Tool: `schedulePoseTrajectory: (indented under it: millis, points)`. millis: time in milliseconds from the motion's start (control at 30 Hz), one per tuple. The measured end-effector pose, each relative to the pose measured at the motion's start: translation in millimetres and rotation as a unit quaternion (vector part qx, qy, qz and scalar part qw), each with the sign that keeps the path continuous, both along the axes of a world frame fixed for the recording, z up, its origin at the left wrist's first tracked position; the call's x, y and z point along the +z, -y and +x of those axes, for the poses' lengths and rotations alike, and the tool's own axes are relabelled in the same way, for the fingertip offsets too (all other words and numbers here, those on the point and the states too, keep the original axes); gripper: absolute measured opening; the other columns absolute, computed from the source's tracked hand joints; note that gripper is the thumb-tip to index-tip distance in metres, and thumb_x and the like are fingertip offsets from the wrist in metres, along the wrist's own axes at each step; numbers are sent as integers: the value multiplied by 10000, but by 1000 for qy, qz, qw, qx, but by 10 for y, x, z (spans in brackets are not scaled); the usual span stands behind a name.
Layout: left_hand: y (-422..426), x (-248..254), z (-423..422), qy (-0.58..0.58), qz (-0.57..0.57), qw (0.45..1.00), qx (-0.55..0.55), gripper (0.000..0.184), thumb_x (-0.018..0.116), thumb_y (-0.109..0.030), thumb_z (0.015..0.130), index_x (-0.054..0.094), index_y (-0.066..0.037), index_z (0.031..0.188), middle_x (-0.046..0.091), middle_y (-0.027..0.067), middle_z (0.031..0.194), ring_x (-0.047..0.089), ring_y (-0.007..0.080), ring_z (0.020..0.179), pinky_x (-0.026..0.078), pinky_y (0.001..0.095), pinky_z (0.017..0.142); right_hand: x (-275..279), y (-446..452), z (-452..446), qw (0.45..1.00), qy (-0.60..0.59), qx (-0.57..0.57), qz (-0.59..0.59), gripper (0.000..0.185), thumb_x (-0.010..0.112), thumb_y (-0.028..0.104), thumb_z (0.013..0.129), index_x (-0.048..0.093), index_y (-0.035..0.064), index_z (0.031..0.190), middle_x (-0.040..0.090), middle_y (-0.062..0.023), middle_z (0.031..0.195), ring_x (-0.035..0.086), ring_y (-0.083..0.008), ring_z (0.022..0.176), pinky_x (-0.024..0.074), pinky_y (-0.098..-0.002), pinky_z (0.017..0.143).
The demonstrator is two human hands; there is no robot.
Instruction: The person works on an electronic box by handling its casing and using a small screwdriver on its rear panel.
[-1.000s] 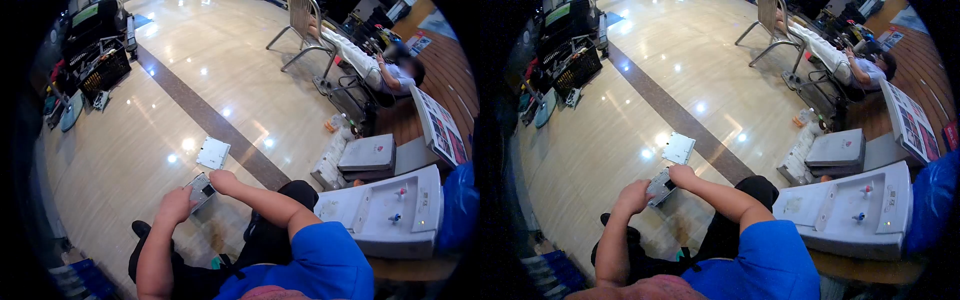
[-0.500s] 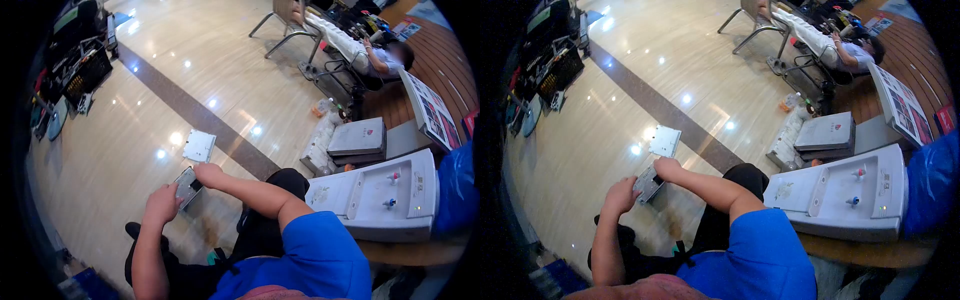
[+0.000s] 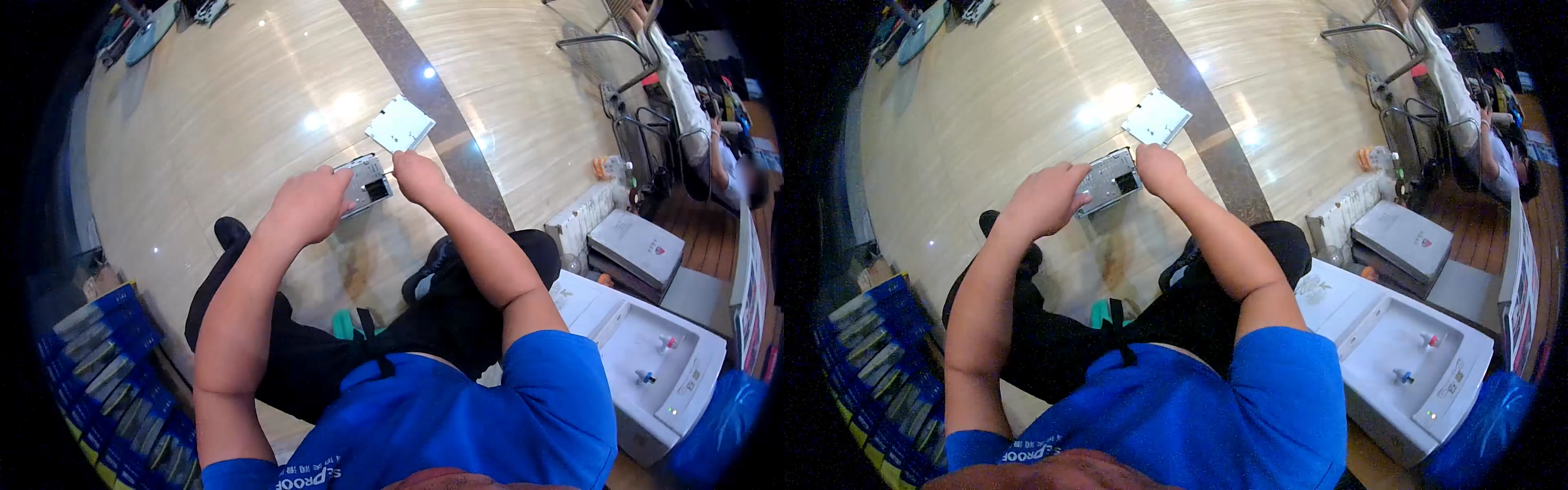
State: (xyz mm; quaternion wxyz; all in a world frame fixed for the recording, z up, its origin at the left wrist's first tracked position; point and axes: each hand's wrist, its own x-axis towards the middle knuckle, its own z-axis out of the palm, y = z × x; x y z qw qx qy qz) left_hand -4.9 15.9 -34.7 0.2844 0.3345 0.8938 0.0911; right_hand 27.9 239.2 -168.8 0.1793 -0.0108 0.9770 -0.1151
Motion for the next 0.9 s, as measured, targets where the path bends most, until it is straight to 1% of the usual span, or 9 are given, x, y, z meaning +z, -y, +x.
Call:
schedulePoseTrajectory:
  millis: [33,167,300,367,467,533,567,700,900]
  points:
    - [15,-20,8,-25,31,999,-6,316,638,-292,904,563,-41,1080,633,184,1007,642,373,955,512,479,807,-20,10,14,1000,-5,1,7,155,496,119,900,578,9,971,656,-223,962,684,-373,857,563,-463,709]
    - [6,-38,16,-17,20,1000,-3,313,635,-292,906,564,-43,1082,635,181,1008,646,367,955,516,476,808,-44,37,36,1000,-12,-3,21,151,501,101,897,550,10,1007,655,-225,956,687,-368,850,567,-454,709]
    - [4,-10,16,-24,12,1000,-11,312,629,-295,911,566,-46,1088,636,181,1014,647,363,955,518,473,811,-32,39,24,1000,-10,8,28,140,513,88,888,555,6,994,655,-227,950,689,-363,845,569,-450,707]
    - [3,-13,18,-26,12,1000,-12,315,628,-298,912,567,-46,1091,635,182,1016,647,362,956,518,473,810,-46,39,18,1000,13,-5,15,135,517,48,865,513,-8,988,642,-242,931,666,-391,866,550,-472,732]
    - [-7,6,14,-27,5,1000,-12,321,626,-303,913,568,-47,1098,636,182,1021,648,361,959,519,470,812,-28,31,31,1000,10,2,10,139,546,87,883,520,-11,978,643,-240,934,669,-387,867,552,-467,733]
    - [-36,68,-5,15,-32,999,-4,417,636,-273,908,535,-64,1255,623,189,1108,617,377,1027,496,474,883,-13,53,62,1000,-2,3,16,134,540,78,877,541,-4,983,651,-230,929,680,-375,853,562,-454,716]
    - [-38,65,-5,16,-32,999,-4,417,636,-273,908,535,-64,1255,623,189,1108,617,377,1027,496,474,883,-5,59,73,1000,-14,4,22,137,533,68,871,562,2,987,658,-220,925,691,-362,838,573,-441,699]
    - [-53,59,-4,14,-37,999,-7,419,639,-284,906,539,-64,1248,624,190,1105,618,376,1025,501,469,879,15,70,51,1000,-9,-1,21,131,530,70,875,568,0,978,656,-222,928,690,-364,842,574,-443,700]
    - [-43,67,-11,20,-36,999,-4,425,644,-292,901,542,-61,1243,624,191,1111,617,375,1030,502,469,881,-23,35,15,999,23,2,22,117,526,68,878,571,-6,956,648,-233,959,686,-365,860,574,-445,715]
